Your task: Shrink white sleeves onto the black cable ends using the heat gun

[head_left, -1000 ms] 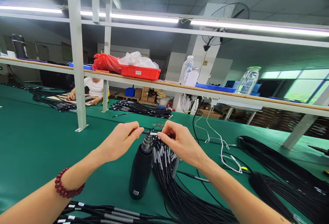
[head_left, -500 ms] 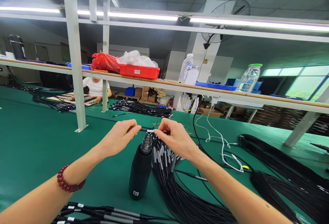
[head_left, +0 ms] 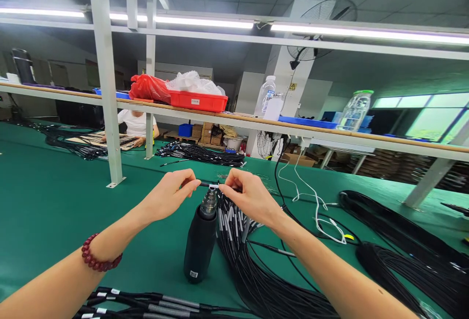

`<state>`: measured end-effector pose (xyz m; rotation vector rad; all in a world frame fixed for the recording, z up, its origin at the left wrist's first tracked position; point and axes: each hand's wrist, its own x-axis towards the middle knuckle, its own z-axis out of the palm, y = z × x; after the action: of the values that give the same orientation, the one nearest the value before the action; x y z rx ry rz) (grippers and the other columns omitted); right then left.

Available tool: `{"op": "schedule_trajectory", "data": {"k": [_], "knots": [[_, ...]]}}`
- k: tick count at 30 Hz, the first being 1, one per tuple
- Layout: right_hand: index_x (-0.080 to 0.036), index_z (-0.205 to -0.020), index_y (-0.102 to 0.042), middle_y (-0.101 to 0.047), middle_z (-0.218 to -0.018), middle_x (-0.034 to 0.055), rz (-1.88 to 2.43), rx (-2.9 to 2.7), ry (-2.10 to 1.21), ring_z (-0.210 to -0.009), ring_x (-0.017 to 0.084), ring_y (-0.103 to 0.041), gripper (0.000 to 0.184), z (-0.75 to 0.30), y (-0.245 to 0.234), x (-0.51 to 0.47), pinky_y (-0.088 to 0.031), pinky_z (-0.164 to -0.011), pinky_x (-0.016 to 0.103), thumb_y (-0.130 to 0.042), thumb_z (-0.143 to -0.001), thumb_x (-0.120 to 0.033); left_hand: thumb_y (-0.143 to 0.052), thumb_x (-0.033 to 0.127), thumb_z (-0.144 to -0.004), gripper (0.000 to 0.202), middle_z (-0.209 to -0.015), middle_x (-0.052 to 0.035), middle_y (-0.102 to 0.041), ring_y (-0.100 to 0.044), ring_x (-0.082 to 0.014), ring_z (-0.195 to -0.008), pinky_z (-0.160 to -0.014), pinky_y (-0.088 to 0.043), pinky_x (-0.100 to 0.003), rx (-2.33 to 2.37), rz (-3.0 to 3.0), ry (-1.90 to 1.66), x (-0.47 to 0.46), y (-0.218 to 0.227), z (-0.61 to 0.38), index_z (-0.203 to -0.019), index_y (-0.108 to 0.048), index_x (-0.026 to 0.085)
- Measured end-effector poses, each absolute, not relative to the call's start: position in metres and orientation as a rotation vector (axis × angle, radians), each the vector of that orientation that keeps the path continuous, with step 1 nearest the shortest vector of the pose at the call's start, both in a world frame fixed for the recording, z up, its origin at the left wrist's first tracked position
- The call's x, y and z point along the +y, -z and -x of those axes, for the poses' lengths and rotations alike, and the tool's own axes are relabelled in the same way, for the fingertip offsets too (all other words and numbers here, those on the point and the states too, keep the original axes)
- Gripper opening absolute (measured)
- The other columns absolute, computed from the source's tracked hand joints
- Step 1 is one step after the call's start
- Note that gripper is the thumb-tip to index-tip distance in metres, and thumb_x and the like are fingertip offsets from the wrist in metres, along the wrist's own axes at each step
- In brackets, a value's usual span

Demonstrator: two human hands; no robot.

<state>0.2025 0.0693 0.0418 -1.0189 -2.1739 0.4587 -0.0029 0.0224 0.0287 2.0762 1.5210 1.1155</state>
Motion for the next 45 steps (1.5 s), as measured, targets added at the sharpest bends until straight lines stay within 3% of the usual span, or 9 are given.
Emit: {"op": "schedule_trajectory", "data": {"k": [8,17,28,39,45], "knots": [[-0.017,-0.071,-0.066,-0.061,-0.062,-0.0002,1.022,-2.293,-0.458,-0.056,0.012,-0.048,0.027,-0.212,-0.047,0.069,-0.031,-0.053,0.026,-0.053,-0.089,-0.030,-0.044,0.046,-0.092,0.034,-0.068,0.0033,-0.053,-0.042,-0.0143,-0.062,-0.058,-0.030,-0.027,1.500,-2.101,-1.121,0.022,-0.029,0.006,-0.072,-0.051,0.020],[-0.016,-0.070,-0.065,-0.057,-0.059,-0.0013,0.917,-2.278,-0.477,-0.055,0.012,-0.051,0.026,-0.215,-0.045,0.071,-0.032,-0.052,0.025,-0.054,-0.089,-0.029,-0.033,0.061,-0.095,0.057,-0.056,0.0025,-0.051,-0.039,-0.0134,-0.055,-0.054,-0.028,-0.027,1.419,-1.979,-1.068,0.027,-0.030,0.003,-0.059,-0.048,0.019],[-0.016,-0.067,-0.066,-0.055,-0.057,-0.0023,0.901,-2.259,-0.483,-0.052,0.010,-0.038,0.023,-0.213,-0.046,0.071,-0.028,-0.050,0.023,-0.058,-0.087,-0.024,-0.044,0.052,-0.091,0.042,-0.060,0.0047,-0.045,-0.036,-0.0126,-0.055,-0.052,-0.025,-0.027,1.474,-2.026,-1.082,0.027,-0.030,0.003,-0.065,-0.047,0.020],[-0.016,-0.068,-0.065,-0.056,-0.059,-0.0026,0.909,-2.241,-0.502,-0.053,0.010,-0.040,0.018,-0.212,-0.045,0.074,-0.031,-0.052,0.023,-0.060,-0.084,-0.020,-0.051,0.047,-0.088,0.031,-0.068,0.0029,-0.053,-0.040,-0.0143,-0.061,-0.056,-0.029,-0.027,1.487,-2.027,-1.118,0.028,-0.028,0.003,-0.072,-0.052,0.020],[-0.017,-0.070,-0.068,-0.057,-0.061,-0.0009,0.888,-2.325,-0.422,-0.055,0.012,-0.045,0.029,-0.217,-0.045,0.071,-0.031,-0.053,0.025,-0.051,-0.092,-0.026,-0.054,0.049,-0.088,0.030,-0.067,0.0045,-0.050,-0.039,-0.0139,-0.062,-0.057,-0.030,-0.026,1.364,-1.902,-1.133,0.028,-0.029,0.007,-0.077,-0.051,0.021]]}}
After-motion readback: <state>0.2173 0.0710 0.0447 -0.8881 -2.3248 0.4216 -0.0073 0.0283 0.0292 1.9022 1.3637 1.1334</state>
